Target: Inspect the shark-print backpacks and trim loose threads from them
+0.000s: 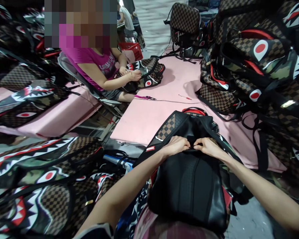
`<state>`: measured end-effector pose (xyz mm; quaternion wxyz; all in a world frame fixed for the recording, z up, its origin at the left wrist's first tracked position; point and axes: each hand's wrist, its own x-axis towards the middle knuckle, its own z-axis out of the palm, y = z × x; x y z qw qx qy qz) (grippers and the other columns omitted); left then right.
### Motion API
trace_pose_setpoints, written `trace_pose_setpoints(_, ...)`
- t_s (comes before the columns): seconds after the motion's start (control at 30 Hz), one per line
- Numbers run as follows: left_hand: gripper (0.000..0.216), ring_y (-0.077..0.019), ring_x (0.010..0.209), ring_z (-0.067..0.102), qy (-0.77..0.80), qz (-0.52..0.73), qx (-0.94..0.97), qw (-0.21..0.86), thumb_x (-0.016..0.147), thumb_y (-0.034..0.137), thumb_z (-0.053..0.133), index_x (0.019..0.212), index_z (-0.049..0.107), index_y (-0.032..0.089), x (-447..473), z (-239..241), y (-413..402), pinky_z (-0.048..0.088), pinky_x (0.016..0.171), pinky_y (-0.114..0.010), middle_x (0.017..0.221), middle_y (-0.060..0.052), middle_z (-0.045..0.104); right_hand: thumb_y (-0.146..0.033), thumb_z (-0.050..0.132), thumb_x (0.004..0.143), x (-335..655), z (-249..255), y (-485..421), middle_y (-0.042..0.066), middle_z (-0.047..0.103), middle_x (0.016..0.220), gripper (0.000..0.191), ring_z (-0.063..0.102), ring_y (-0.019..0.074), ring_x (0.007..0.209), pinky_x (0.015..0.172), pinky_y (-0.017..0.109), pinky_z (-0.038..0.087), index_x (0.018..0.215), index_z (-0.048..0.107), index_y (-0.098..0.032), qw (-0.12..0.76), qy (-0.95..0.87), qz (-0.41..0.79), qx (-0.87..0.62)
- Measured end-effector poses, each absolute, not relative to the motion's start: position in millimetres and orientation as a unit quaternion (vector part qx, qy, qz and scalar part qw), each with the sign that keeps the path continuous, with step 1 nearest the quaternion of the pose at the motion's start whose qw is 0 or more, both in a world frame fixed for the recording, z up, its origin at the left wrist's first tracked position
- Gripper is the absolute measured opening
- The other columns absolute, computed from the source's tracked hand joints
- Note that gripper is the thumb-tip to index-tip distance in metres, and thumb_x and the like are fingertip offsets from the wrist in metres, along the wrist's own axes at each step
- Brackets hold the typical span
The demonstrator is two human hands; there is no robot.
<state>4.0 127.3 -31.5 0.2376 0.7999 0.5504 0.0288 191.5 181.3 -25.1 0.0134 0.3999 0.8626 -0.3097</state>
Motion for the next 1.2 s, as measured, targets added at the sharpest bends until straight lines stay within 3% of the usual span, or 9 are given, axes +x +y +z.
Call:
trace_pose_setpoints(0.13, 0.024, -0.0182, 0.084, 0.062, 0.544, 0.005, 0.811, 0.216, 0.084, 0.025, 0.045, 0.091, 0.067, 0.024, 7.9, -37.2, 133.6, 0.040, 0.069, -0.024, 0.091, -0.002, 0.068, -0.024, 0.050, 0.084, 195.2, -25.8, 177.4, 0.006, 0.068, 0.090, 0.022, 0.062, 0.0183, 0.084, 0.072, 0.024, 0.039, 0.095, 0.068, -0.016, 0.014, 0.898, -0.210, 0.386)
trace_pose_setpoints(0.27, 0.026, -0.0224, 0.079, 0.062, 0.526, -0.015, 0.826, 0.202, 0.085, 0.025, 0.042, 0.081, 0.067, 0.017, 14.6, -39.9, 139.1, 0.041, 0.071, -0.030, 0.081, -0.008, 0.067, -0.024, 0.046, 0.088, 200.2, -26.1, 172.3, 0.011, 0.067, 0.091, 0.024, 0.061, 0.0200, 0.087, 0.076, 0.025, 0.039, 0.096, 0.065, -0.011, 0.010, 0.899, -0.141, 0.415)
trace_pose_setpoints(0.47, 0.019, -0.0225, 0.073, 0.061, 0.579, -0.014, 0.804, 0.136, 0.081, 0.012, 0.042, 0.090, 0.059, 0.013, 25.9, -41.0, 124.6, 0.042, 0.069, -0.032, 0.080, -0.010, 0.064, -0.026, 0.047, 0.088, 205.5, -29.5, 166.5, 0.010, 0.066, 0.092, 0.024, 0.061, 0.0198, 0.087, 0.075, 0.025, 0.039, 0.098, 0.064, -0.012, 0.024, 0.881, -0.188, 0.433)
trace_pose_setpoints(0.7, 0.023, -0.0164, 0.075, 0.058, 0.635, 0.039, 0.760, 0.128, 0.090, 0.016, 0.033, 0.085, 0.056, 0.014, 28.4, -61.6, 102.4, 0.042, 0.070, -0.026, 0.079, -0.007, 0.060, -0.028, 0.050, 0.085, 206.6, -32.2, 165.6, 0.008, 0.066, 0.097, 0.026, 0.060, 0.0186, 0.093, 0.077, 0.023, 0.040, 0.103, 0.065, -0.014, 0.007, 0.857, -0.270, 0.438)
trace_pose_setpoints(1.07, 0.022, -0.0168, 0.074, 0.055, 0.635, 0.114, 0.755, 0.117, 0.090, 0.015, 0.033, 0.083, 0.054, 0.015, 22.4, -74.8, 97.4, 0.043, 0.071, -0.029, 0.077, -0.005, 0.058, -0.032, 0.056, 0.078, 174.0, -13.9, 178.3, 0.004, 0.071, 0.081, 0.021, 0.064, 0.0204, 0.079, 0.063, 0.025, 0.040, 0.086, 0.072, -0.023, 0.085, 0.868, -0.268, 0.410)
trace_pose_setpoints(1.2, 0.020, -0.0165, 0.074, 0.055, 0.636, 0.136, 0.749, 0.125, 0.089, 0.013, 0.034, 0.081, 0.052, 0.015, 20.6, -76.0, 97.1, 0.043, 0.070, -0.028, 0.078, -0.005, 0.058, -0.024, 0.058, 0.074, 172.6, -18.1, 183.2, 0.000, 0.069, 0.072, 0.015, 0.064, 0.0158, 0.071, 0.059, 0.021, 0.039, 0.076, 0.072, -0.021, 0.074, 0.840, -0.341, 0.415)
